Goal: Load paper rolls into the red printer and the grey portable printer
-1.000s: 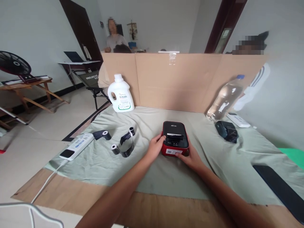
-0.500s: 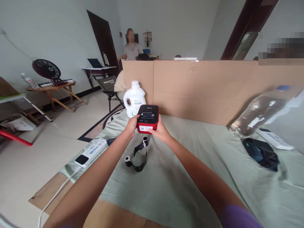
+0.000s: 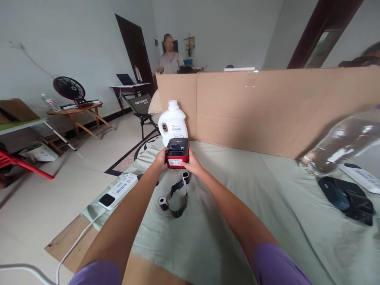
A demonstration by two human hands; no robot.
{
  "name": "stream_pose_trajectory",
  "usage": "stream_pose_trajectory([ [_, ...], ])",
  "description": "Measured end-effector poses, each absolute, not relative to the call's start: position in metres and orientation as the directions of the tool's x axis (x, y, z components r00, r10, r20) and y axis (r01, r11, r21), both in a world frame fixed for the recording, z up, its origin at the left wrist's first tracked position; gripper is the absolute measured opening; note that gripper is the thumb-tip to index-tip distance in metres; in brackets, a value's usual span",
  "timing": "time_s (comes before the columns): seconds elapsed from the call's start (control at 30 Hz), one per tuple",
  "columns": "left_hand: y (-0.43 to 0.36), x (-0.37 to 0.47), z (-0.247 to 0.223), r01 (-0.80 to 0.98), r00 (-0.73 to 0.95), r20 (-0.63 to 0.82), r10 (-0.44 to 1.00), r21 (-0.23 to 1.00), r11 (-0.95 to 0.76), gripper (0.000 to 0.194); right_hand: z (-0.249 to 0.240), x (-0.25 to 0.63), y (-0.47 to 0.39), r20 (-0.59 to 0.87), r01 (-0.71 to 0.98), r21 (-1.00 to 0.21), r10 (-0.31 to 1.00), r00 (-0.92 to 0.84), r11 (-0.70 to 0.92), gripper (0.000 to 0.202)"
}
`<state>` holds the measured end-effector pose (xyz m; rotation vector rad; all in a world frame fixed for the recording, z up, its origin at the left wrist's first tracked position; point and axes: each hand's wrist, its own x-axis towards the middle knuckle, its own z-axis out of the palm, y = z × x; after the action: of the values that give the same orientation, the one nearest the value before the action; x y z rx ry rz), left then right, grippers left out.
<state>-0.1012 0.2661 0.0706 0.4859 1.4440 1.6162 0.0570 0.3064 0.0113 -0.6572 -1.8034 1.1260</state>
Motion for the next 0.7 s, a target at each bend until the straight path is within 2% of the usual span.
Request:
stream_pose_trajectory([
  [0.1,0.255,-0.096,0.088,-0.27,-0.631,-0.183,0.754,0.963,0.008,0.013,0.004,0.088,0.281,0.265,0.149,-0.92,0.856,-0.443,0.361,0.083],
  [0.17,0.24,-0.085,0.102,-0.126,-0.754,-0.008,0.657,0.983,-0.131,0.021,0.0,0.13,0.255,0.229,0.223,-0.908,0.866,-0.444,0.354,0.076],
  [0.23,0.221,-0.06,0.11,0.071,-0.803,0.238,0.546,0.949,-0.308,0.032,-0.002,0.191,0.225,0.242,0.286,-0.876,0.868,-0.434,0.387,0.066],
  [0.3,0.196,-0.02,0.107,0.206,-0.716,0.443,0.539,0.872,-0.443,0.034,-0.001,0.265,0.194,0.252,0.389,-0.833,0.895,-0.367,0.394,0.054],
  [0.33,0.181,0.004,0.101,0.287,-0.608,0.564,0.559,0.812,-0.507,0.032,0.0,0.304,0.178,0.258,0.449,-0.811,0.918,-0.3,0.375,0.049],
  [0.37,0.165,0.03,0.091,0.344,-0.443,0.631,0.636,0.775,-0.53,0.028,0.002,0.344,0.164,0.269,0.5,-0.797,0.94,-0.21,0.34,0.045],
  [0.4,0.149,0.056,0.079,0.395,-0.199,0.613,0.764,0.764,-0.51,0.026,0.005,0.383,0.151,0.283,0.556,-0.778,0.953,-0.109,0.294,0.042],
  [0.43,0.133,0.081,0.066,0.46,0.055,0.529,0.847,0.739,-0.492,0.028,0.008,0.421,0.14,0.299,0.614,-0.753,0.954,0.0,0.236,0.039],
  [0.5,0.104,0.123,0.04,0.6,0.411,0.33,0.85,0.604,-0.524,0.036,0.019,0.487,0.126,0.402,0.732,-0.671,0.887,0.228,0.116,0.037],
  [0.53,0.091,0.139,0.028,0.646,0.519,0.242,0.82,0.517,-0.562,0.041,0.025,0.515,0.124,0.455,0.784,-0.619,0.833,0.314,0.043,0.039],
  [0.6,0.074,0.157,0.012,0.702,0.615,0.121,0.779,0.367,-0.611,0.051,0.038,0.556,0.128,0.48,0.823,-0.549,0.751,0.453,-0.146,0.052],
  [0.7,0.061,0.161,0.003,0.737,0.646,0.038,0.762,0.227,-0.636,0.058,0.054,0.586,0.156,0.359,0.775,-0.529,0.736,0.574,-0.347,0.077],
])
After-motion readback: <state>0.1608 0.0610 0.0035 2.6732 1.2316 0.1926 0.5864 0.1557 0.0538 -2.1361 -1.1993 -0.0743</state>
